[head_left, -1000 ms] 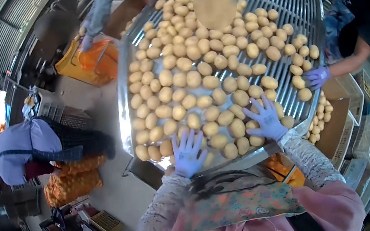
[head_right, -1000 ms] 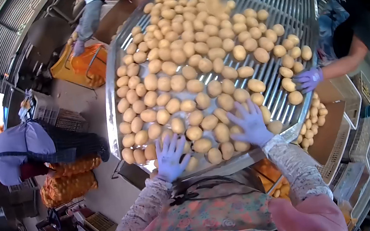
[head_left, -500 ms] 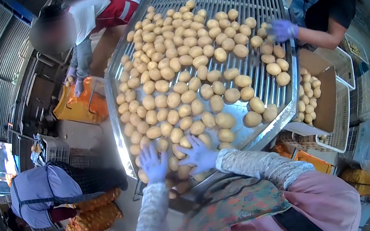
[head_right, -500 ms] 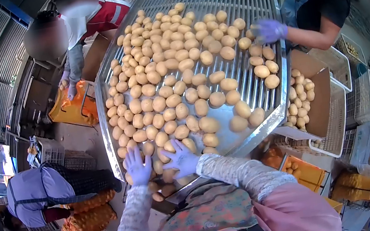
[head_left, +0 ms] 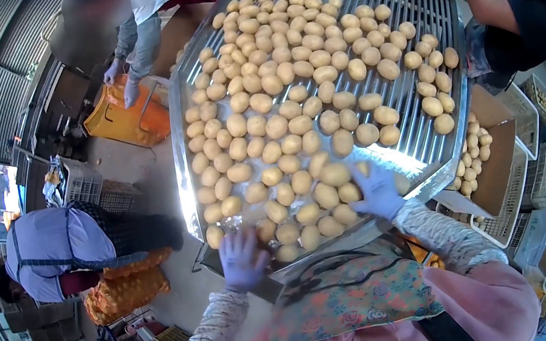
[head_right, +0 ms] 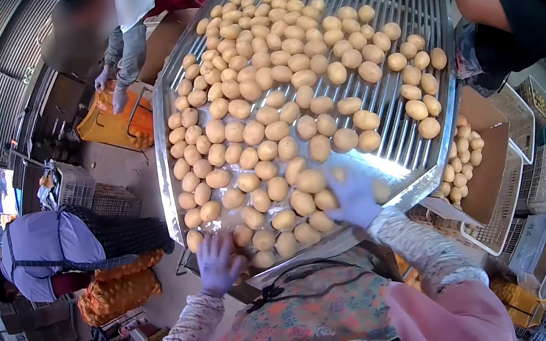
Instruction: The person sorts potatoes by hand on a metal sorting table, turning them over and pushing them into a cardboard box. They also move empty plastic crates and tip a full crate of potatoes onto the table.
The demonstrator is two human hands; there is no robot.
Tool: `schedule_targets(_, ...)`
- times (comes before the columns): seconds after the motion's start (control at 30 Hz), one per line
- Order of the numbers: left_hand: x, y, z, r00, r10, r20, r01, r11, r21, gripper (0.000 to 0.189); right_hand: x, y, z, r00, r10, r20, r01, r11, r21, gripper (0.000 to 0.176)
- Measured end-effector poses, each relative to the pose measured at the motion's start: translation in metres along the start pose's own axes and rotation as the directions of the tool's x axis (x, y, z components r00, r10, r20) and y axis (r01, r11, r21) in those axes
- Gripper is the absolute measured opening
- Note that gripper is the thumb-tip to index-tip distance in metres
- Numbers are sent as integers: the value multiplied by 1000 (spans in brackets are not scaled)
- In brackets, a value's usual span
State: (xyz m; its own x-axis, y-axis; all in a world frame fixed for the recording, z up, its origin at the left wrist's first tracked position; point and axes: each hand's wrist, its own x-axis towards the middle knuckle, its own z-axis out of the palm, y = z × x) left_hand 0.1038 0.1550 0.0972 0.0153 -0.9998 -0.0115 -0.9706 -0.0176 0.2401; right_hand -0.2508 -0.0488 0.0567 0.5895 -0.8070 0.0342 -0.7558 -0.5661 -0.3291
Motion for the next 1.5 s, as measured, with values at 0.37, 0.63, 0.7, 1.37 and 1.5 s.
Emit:
schedule_targets(0.37, 97, 57, 73, 981, -2, -194, 1, 1000, -5, 69, 28, -21, 21, 860, -490, -141, 510, 830, 227, 81)
schedule_targets(0.63, 41, -10, 19, 996, -77, 42, 81, 990, -114, 52, 24, -72, 28, 851, -525, -32, 526, 849, 54, 66)
schedule_targets(0.7, 88, -15, 11, 998, -62, 9, 63, 979, -196, 46, 31, -108, 53, 812, -582, 36, 579, 812, 77, 66)
schedule_targets(1.37, 228, 27, 38, 958, -164, 233, 238, 911, -337, 73, -20, -26, -5, 939, 182, 292, -334, 276, 901, 43)
schedule_targets(1.5, 176, 133, 50, 966, 241, -88, -250, 803, -541, 73, -14, -40, -25, 864, 204, 460, -245, -628, 739, 64)
